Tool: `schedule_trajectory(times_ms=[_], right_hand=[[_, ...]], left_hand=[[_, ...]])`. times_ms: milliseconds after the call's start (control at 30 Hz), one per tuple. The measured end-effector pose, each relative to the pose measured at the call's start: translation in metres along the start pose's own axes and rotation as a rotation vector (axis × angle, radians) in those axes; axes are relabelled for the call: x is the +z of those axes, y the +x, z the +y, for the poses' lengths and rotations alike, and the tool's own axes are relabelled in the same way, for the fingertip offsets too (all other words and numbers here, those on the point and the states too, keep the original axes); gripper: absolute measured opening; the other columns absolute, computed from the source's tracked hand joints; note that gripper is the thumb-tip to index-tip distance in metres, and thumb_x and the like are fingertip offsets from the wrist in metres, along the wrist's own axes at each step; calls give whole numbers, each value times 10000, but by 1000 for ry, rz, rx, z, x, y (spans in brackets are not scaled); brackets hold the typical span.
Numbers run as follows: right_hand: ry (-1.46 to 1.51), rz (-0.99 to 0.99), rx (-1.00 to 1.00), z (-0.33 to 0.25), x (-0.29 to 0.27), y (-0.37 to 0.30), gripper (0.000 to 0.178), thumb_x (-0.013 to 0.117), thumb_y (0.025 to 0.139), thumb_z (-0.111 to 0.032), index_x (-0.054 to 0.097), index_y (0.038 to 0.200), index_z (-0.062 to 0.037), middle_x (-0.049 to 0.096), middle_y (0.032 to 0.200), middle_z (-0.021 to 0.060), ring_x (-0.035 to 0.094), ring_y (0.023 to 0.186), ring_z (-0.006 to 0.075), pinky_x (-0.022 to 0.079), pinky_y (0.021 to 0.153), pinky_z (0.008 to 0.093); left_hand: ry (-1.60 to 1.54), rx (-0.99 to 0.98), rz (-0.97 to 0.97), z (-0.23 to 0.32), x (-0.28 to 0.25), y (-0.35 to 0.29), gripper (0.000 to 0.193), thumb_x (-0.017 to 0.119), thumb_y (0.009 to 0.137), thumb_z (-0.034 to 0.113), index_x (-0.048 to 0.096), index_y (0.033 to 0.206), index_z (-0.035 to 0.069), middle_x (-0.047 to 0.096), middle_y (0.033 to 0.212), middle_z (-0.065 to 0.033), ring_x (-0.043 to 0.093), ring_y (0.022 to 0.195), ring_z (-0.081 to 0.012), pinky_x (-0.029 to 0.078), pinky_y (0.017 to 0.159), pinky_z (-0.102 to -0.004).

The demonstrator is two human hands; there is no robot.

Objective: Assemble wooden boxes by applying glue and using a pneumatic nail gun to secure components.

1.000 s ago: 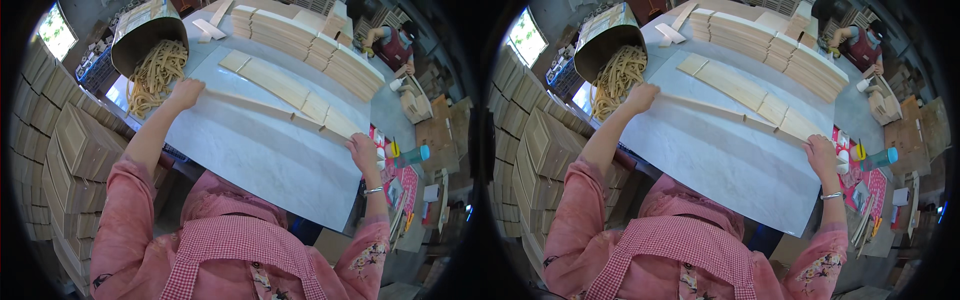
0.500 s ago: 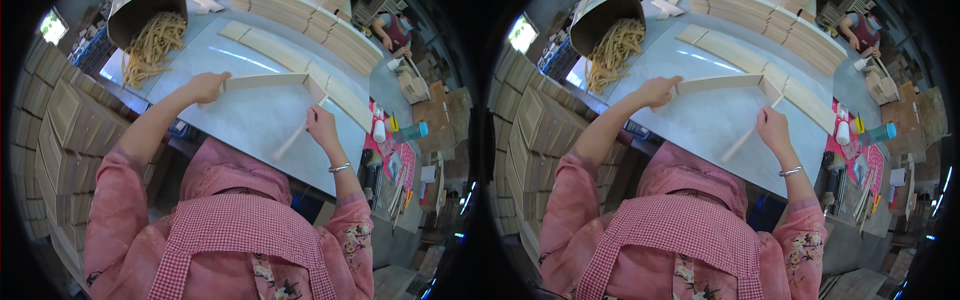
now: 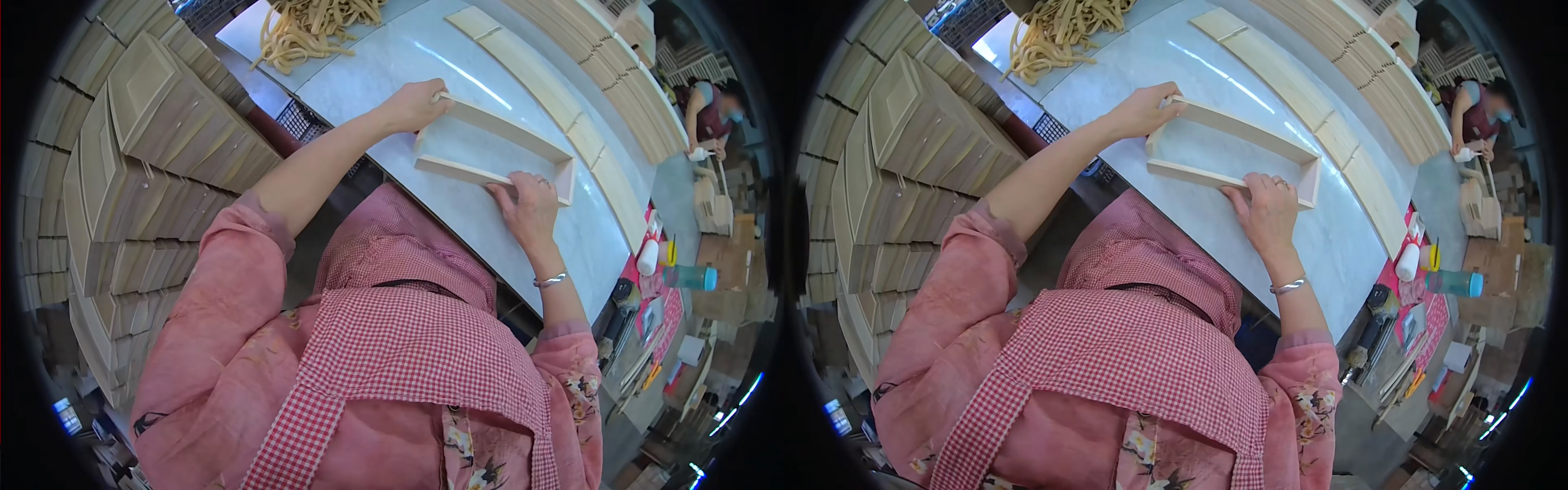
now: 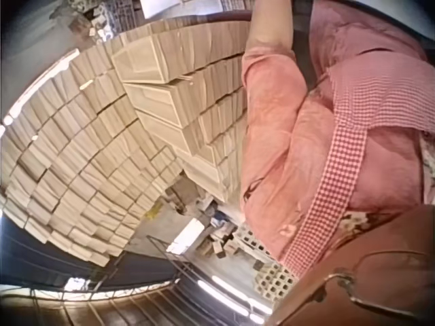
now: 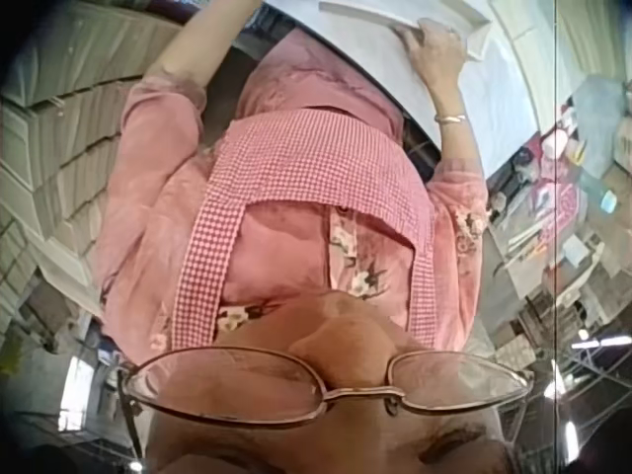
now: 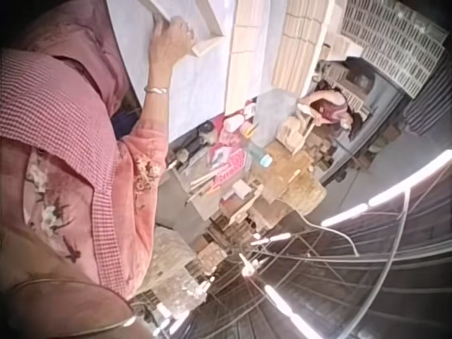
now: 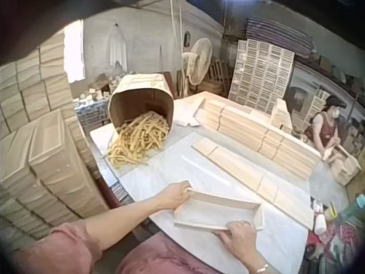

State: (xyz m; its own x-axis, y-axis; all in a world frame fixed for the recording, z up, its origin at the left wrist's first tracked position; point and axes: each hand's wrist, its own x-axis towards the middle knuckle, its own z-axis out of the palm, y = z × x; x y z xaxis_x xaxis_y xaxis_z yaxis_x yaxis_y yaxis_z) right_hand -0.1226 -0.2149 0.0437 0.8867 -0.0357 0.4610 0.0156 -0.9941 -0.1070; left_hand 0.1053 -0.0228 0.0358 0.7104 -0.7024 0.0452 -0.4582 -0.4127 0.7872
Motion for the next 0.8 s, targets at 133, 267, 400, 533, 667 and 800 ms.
schedule_trajectory(times_ms=[133,267,400,533,667,800], right_hand=[[-8,11,-10,1,8,3,312,776,840,-355,620,807,-87,619,735,49,560,691,236,421,710,342],[-19,34,17,-1,11,9,299,776,849,-351,627,813,-94,627,748,33,562,691,225,421,704,338],[-19,36,15,1,14,9,297,778,853,-349,629,814,-95,633,754,30,565,691,222,421,701,337],[-26,28,24,0,12,9,296,781,852,-350,631,819,-97,636,757,26,567,692,219,422,701,333],[-29,-5,43,-1,9,10,284,788,845,-335,642,844,-92,643,766,32,572,701,222,431,708,333],[-17,-78,72,-2,5,11,263,804,830,-287,669,905,-74,661,793,56,584,720,240,455,722,344]], left_hand=[[-7,-42,16,2,4,-1,359,572,947,293,633,1161,10,714,991,-198,677,862,-377,548,793,-429],[-6,-19,76,0,7,-2,370,564,950,316,638,1140,7,714,980,-206,677,874,-385,544,794,-436],[8,-77,47,2,10,-2,390,572,976,297,590,1276,50,697,1048,-178,649,887,-311,533,792,-396],[-242,-122,-40,2,1,-23,523,638,943,240,491,1424,96,670,1147,-162,627,895,-273,534,792,-378],[-455,-113,-168,-5,-13,-43,774,728,867,150,364,1550,137,629,1258,-152,607,897,-253,541,794,-367],[-332,-13,-320,-11,-17,-49,1046,811,759,35,233,1621,169,572,1361,-145,584,889,-233,549,797,-349]])
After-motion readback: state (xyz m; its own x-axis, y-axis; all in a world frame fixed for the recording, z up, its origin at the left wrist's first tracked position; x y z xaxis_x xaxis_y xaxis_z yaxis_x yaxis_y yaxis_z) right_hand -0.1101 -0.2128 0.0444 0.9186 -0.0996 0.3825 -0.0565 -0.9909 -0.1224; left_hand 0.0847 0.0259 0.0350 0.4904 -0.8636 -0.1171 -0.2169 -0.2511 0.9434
